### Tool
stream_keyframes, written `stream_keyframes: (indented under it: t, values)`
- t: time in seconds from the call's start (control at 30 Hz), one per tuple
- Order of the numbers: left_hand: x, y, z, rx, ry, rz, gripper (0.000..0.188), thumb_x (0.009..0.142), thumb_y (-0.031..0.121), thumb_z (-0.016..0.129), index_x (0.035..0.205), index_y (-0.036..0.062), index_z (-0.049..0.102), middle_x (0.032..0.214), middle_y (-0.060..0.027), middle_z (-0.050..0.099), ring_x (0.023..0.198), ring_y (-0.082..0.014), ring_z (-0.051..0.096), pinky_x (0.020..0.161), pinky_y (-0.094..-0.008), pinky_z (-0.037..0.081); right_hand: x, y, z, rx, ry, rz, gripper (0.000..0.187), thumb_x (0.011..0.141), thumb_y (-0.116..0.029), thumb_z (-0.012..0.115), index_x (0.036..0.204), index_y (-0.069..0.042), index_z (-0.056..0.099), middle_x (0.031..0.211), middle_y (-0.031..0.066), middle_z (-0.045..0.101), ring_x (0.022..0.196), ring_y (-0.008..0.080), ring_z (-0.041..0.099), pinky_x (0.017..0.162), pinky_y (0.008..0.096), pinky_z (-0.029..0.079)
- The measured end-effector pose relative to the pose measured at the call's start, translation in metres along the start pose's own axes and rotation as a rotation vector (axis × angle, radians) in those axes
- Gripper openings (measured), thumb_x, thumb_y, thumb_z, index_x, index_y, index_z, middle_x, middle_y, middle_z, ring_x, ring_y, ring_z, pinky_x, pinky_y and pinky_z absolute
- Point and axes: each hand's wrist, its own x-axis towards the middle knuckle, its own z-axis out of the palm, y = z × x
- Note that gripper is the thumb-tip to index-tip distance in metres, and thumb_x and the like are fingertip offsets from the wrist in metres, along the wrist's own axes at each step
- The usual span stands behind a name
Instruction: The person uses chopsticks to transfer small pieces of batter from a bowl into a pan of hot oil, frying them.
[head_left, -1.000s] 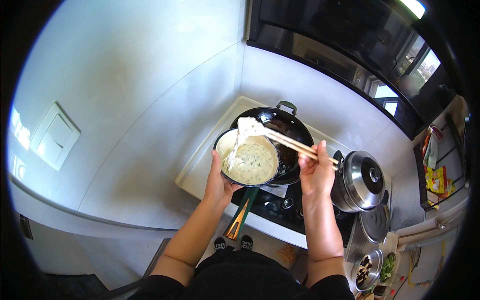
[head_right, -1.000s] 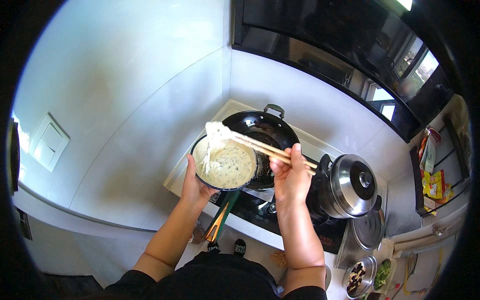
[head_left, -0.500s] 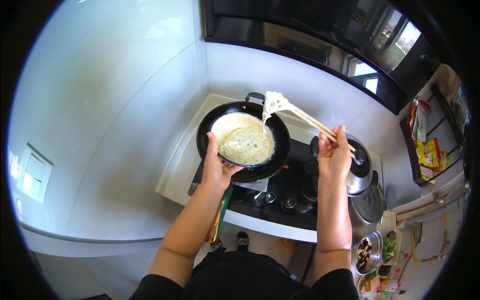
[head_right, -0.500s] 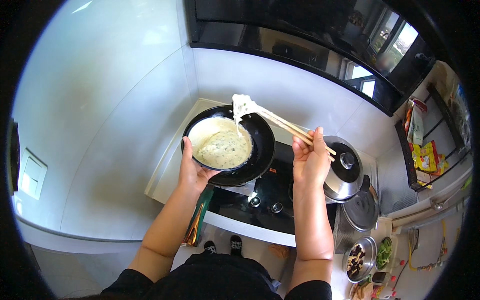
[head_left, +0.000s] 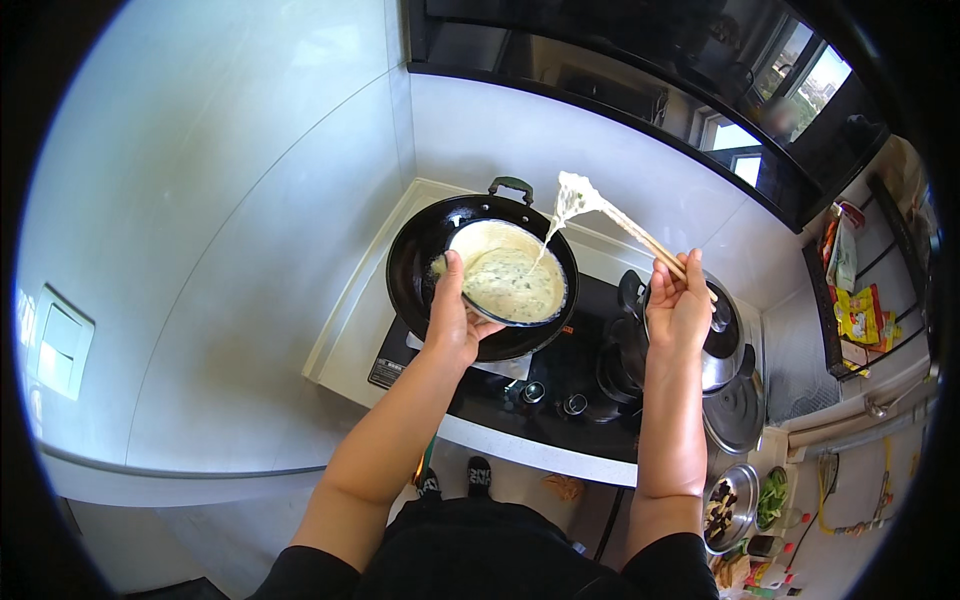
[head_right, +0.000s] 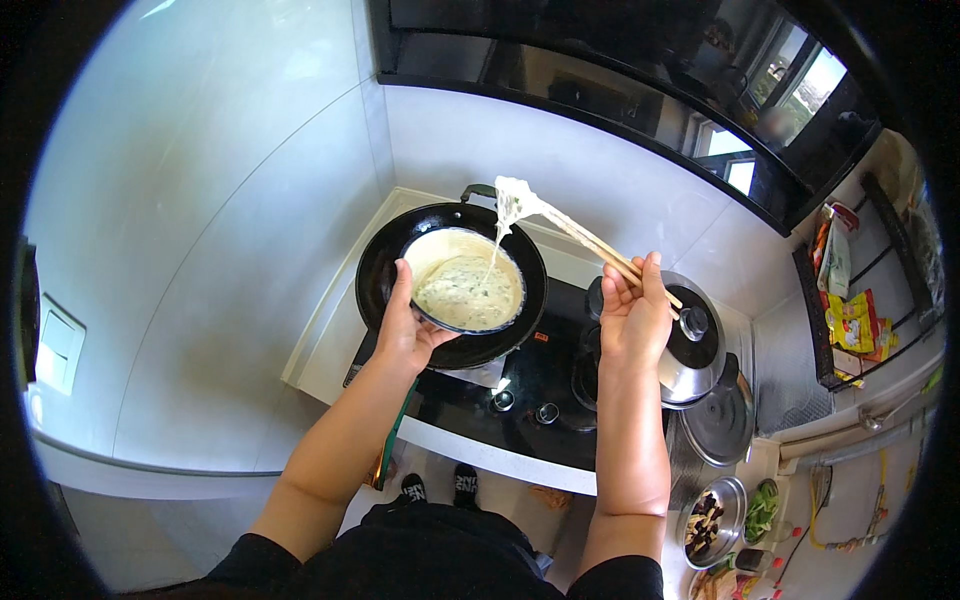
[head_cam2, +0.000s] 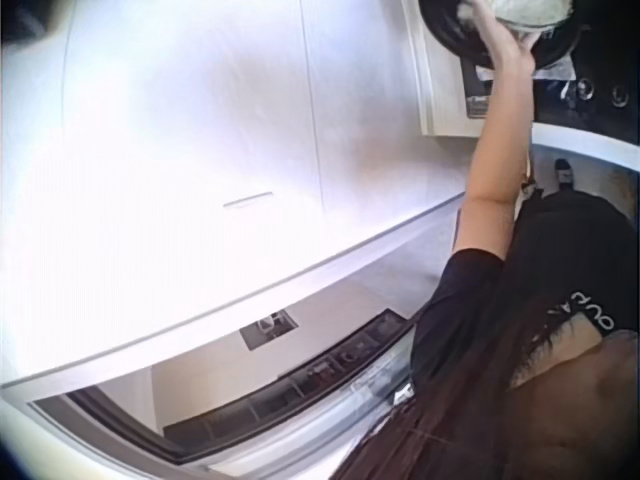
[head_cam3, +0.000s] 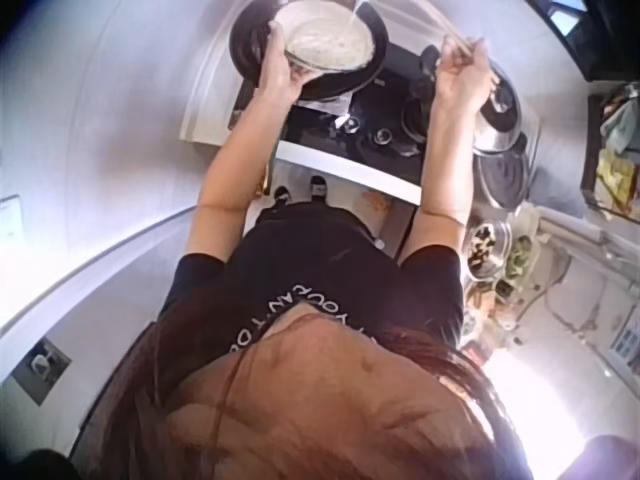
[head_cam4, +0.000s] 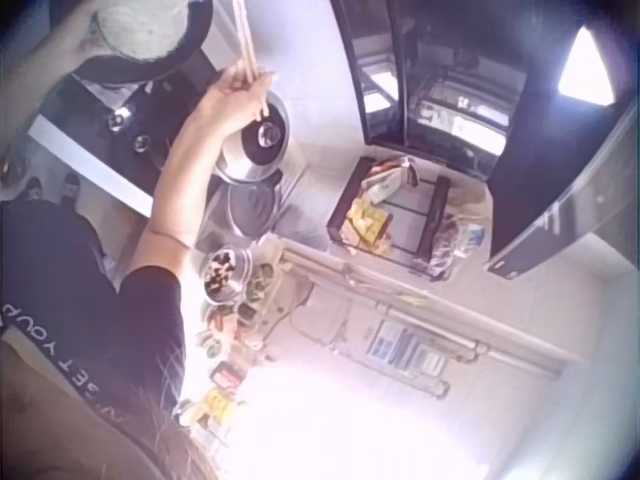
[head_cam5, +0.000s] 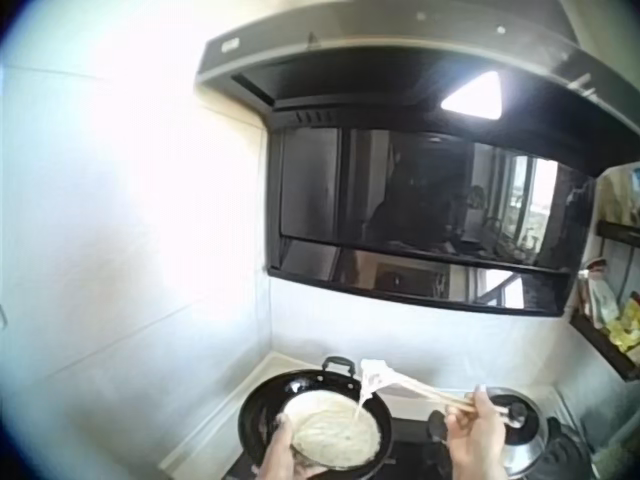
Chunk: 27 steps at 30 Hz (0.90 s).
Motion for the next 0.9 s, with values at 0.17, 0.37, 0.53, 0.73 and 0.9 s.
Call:
stream_keyframes:
  t: [0.17, 0.37, 0.53, 0.73, 0.9]
  values:
    - [0.000, -0.002, 0.003, -0.027, -0.068, 0.017, 0.081, 0.084, 0.072, 0.043, 0.136, 0.0097, 0.039, 0.131, -0.0134, 0.049, 0.118, -0.0289, 0.051, 0.093, -0.0518, 0.045, -0.002, 0.005, 0.003, -0.023, -0.006, 0.003, 0.025, 0.093, -0.026, 0.059, 0.084, -0.002, 0.058, 0.073, 0.0101, 0.063, 0.062, 0.0183, 0.066, 0.055, 0.0236, 0.056]
    - [-0.013, 0.007, -0.001, -0.074, -0.120, 0.070, 0.079, 0.085, 0.070, 0.043, 0.135, 0.0089, 0.040, 0.128, -0.0120, 0.052, 0.114, -0.0249, 0.055, 0.090, -0.0453, 0.049, -0.005, 0.023, -0.006, -0.087, 0.013, 0.039, 0.024, 0.093, -0.025, 0.059, 0.085, -0.003, 0.057, 0.074, 0.0116, 0.064, 0.060, 0.0197, 0.066, 0.055, 0.0258, 0.056]
    - [-0.027, 0.014, -0.004, -0.072, -0.135, 0.057, 0.077, 0.087, 0.068, 0.041, 0.136, 0.0082, 0.040, 0.128, -0.0127, 0.053, 0.113, -0.0246, 0.056, 0.089, -0.0450, 0.051, -0.010, 0.031, 0.002, -0.055, -0.018, 0.120, 0.024, 0.093, -0.024, 0.059, 0.085, -0.002, 0.057, 0.074, 0.0120, 0.064, 0.060, 0.0200, 0.066, 0.055, 0.0259, 0.057]
    - [-0.019, 0.005, -0.018, -0.048, -0.076, 0.010, 0.080, 0.085, 0.070, 0.043, 0.135, 0.0074, 0.041, 0.127, -0.0141, 0.052, 0.113, -0.0257, 0.056, 0.088, -0.0467, 0.050, -0.006, 0.016, 0.033, 0.041, -0.048, 0.137, 0.026, 0.092, -0.025, 0.060, 0.083, -0.001, 0.059, 0.073, 0.0101, 0.063, 0.064, 0.0198, 0.067, 0.056, 0.0238, 0.057]
    - [-0.016, 0.006, -0.019, -0.058, -0.059, 0.009, 0.081, 0.084, 0.070, 0.044, 0.134, 0.0071, 0.041, 0.130, -0.0149, 0.049, 0.117, -0.0270, 0.052, 0.090, -0.0492, 0.049, 0.002, -0.007, 0.050, 0.050, -0.083, 0.061, 0.025, 0.093, -0.024, 0.059, 0.084, -0.001, 0.058, 0.074, 0.0116, 0.063, 0.065, 0.0200, 0.067, 0.056, 0.0235, 0.057]
